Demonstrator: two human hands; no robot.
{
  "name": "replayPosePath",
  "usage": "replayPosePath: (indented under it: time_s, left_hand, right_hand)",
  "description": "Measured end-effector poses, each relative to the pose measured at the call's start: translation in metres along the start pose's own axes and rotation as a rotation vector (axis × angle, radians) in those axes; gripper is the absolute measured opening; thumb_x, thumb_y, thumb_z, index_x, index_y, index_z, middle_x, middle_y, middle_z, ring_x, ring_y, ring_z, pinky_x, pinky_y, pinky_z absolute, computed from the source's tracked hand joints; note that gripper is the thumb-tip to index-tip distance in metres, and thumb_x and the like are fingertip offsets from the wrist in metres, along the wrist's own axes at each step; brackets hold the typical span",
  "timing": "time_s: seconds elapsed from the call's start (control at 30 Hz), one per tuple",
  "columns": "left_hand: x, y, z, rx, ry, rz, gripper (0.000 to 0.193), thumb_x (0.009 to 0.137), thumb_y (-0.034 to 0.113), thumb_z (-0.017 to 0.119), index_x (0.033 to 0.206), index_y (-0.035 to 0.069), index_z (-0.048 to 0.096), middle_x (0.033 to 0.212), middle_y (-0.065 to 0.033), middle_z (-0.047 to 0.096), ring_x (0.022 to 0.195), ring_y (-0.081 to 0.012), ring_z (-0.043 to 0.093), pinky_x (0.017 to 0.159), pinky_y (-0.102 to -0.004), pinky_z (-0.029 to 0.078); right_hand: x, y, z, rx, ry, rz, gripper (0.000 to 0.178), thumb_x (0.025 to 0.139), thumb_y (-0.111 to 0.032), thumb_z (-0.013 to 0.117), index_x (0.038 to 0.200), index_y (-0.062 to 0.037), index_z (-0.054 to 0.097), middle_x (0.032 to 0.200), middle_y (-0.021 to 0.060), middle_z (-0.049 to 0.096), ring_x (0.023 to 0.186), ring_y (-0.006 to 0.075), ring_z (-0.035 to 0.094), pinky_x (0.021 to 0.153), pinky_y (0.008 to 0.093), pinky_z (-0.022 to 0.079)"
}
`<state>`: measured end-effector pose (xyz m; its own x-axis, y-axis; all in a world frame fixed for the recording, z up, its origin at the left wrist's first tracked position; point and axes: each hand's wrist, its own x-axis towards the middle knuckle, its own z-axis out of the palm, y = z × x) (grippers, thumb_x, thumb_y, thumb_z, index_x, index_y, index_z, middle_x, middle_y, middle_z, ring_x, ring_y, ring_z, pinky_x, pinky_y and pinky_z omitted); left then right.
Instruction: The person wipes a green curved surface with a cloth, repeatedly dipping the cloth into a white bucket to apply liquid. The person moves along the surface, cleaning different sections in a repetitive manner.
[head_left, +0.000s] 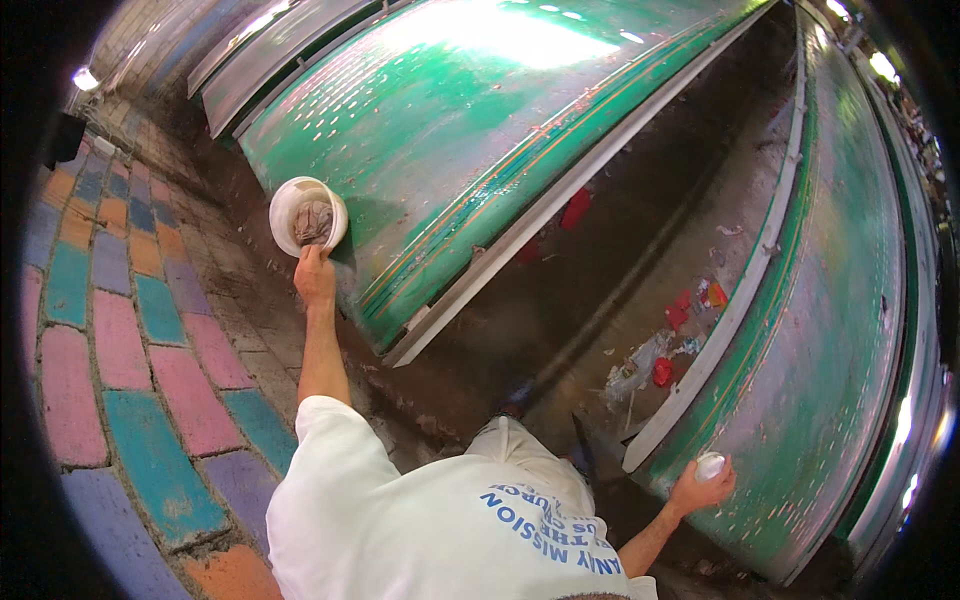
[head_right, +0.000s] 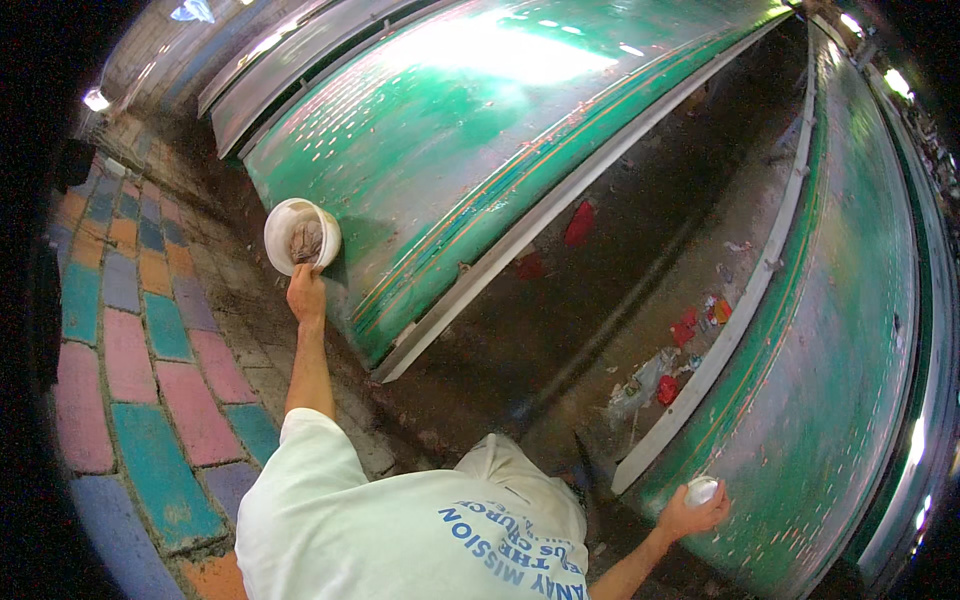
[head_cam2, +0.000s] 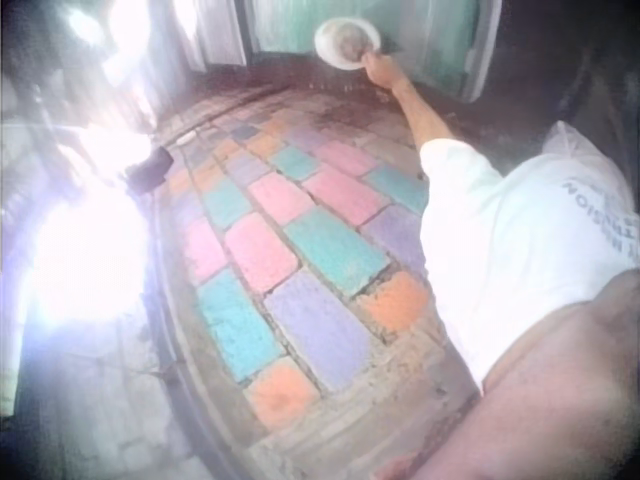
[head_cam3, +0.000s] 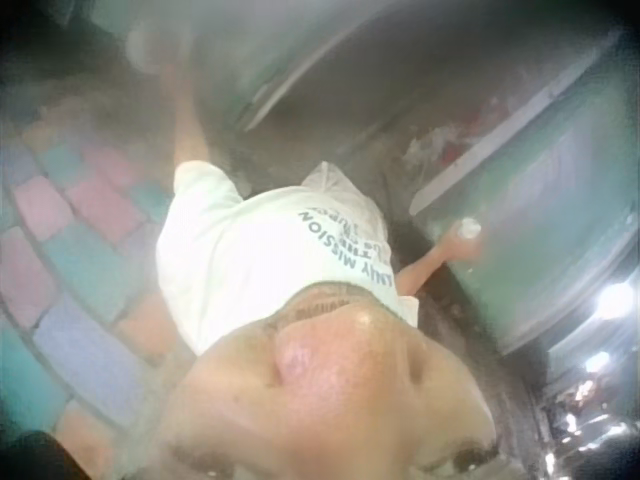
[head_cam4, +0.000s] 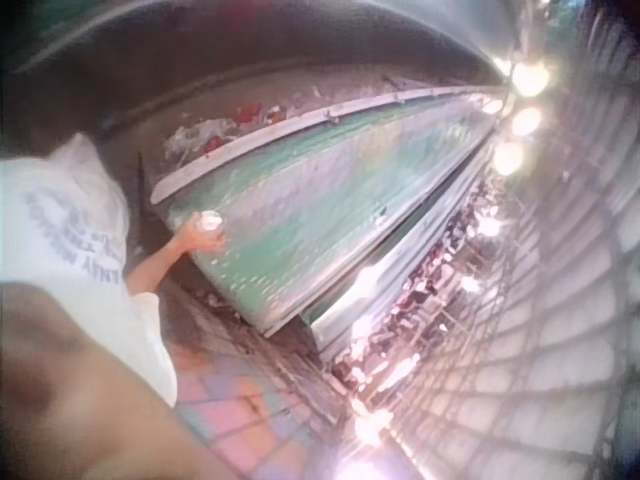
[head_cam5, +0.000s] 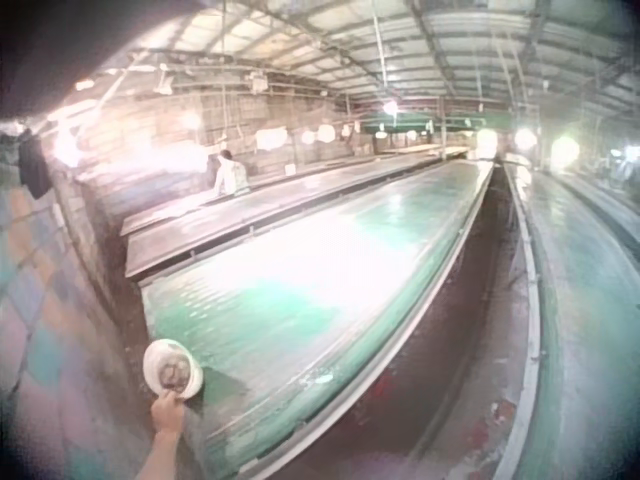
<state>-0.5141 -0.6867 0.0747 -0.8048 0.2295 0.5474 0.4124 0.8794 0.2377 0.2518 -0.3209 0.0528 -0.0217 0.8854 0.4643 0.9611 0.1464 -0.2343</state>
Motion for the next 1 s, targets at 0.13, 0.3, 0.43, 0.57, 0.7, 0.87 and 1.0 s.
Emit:
replayPosePath:
  time_s: [0.13,0.3,0.43,0.57,0.7,0.87,1.0]
  left_hand:
    - [-0.017,0.039,-0.03,-0.059,0.034,0.194,0.004,0.094,0.014,0.073,0.095,0.012,0.071,0.093,-0.0105,0.068,0.083,-0.0385,0.07,0.07,-0.0495,0.055]
    - [-0.055,0.153,-0.065,-0.192,0.093,0.322,0.005,0.092,0.012,0.077,0.095,0.015,0.074,0.092,-0.0079,0.07,0.081,-0.0352,0.071,0.07,-0.0462,0.056]
    - [-0.115,0.259,-0.107,-0.331,0.056,0.378,0.009,0.09,0.014,0.083,0.094,0.012,0.074,0.089,-0.0076,0.071,0.079,-0.0327,0.072,0.069,-0.0439,0.056]
    - [-0.194,0.373,-0.148,-0.506,0.017,0.478,0.021,0.086,0.017,0.089,0.094,0.006,0.073,0.088,-0.0105,0.071,0.076,-0.0313,0.071,0.067,-0.0421,0.055]
    - [-0.284,0.482,-0.177,-0.824,-0.197,0.491,0.031,0.089,0.024,0.091,0.098,-0.001,0.074,0.076,-0.0145,0.072,0.063,-0.0279,0.073,0.061,-0.0403,0.054]
    - [-0.41,0.596,-0.193,-1.16,-0.551,0.556,0.032,0.09,0.022,0.091,0.1,-0.003,0.075,0.073,-0.016,0.073,0.059,-0.0254,0.076,0.058,-0.036,0.056]
    - [-0.487,0.663,-0.21,-1.159,-0.685,0.757,0.031,0.089,0.021,0.091,0.099,-0.004,0.075,0.079,-0.0153,0.076,0.065,-0.0236,0.075,0.058,-0.0338,0.056]
  right_hand:
    - [-0.004,0.027,0.0,-0.004,0.042,-0.028,0.071,0.077,-0.02,0.079,0.145,-0.0107,0.063,0.137,0.0197,0.058,0.129,0.0434,0.056,0.109,0.0596,0.046]
    - [-0.015,0.079,-0.012,0.04,0.029,0.081,0.068,0.076,-0.018,0.081,0.142,-0.0103,0.065,0.135,0.0189,0.058,0.127,0.043,0.057,0.107,0.0594,0.048]
    - [-0.03,0.128,-0.021,0.182,0.081,0.163,0.067,0.077,-0.019,0.084,0.14,-0.0069,0.065,0.136,0.0192,0.056,0.128,0.0411,0.057,0.109,0.0567,0.048]
    - [-0.039,0.177,-0.034,0.4,0.104,0.21,0.069,0.073,-0.014,0.089,0.137,-0.0031,0.063,0.135,0.0204,0.055,0.129,0.0402,0.054,0.114,0.0538,0.044]
    - [-0.047,0.23,-0.07,0.415,0.156,0.277,0.068,0.074,-0.016,0.089,0.137,-0.0069,0.064,0.136,0.0197,0.053,0.13,0.041,0.053,0.113,0.0546,0.043]
    - [-0.066,0.312,-0.128,0.394,0.226,0.417,0.066,0.078,-0.019,0.088,0.139,-0.0086,0.063,0.139,0.0194,0.051,0.131,0.0401,0.052,0.114,0.0538,0.043]
    - [-0.094,0.378,-0.155,0.46,0.297,0.66,0.064,0.085,-0.021,0.086,0.142,-0.0083,0.061,0.141,0.0193,0.049,0.133,0.0391,0.051,0.115,0.0534,0.043]
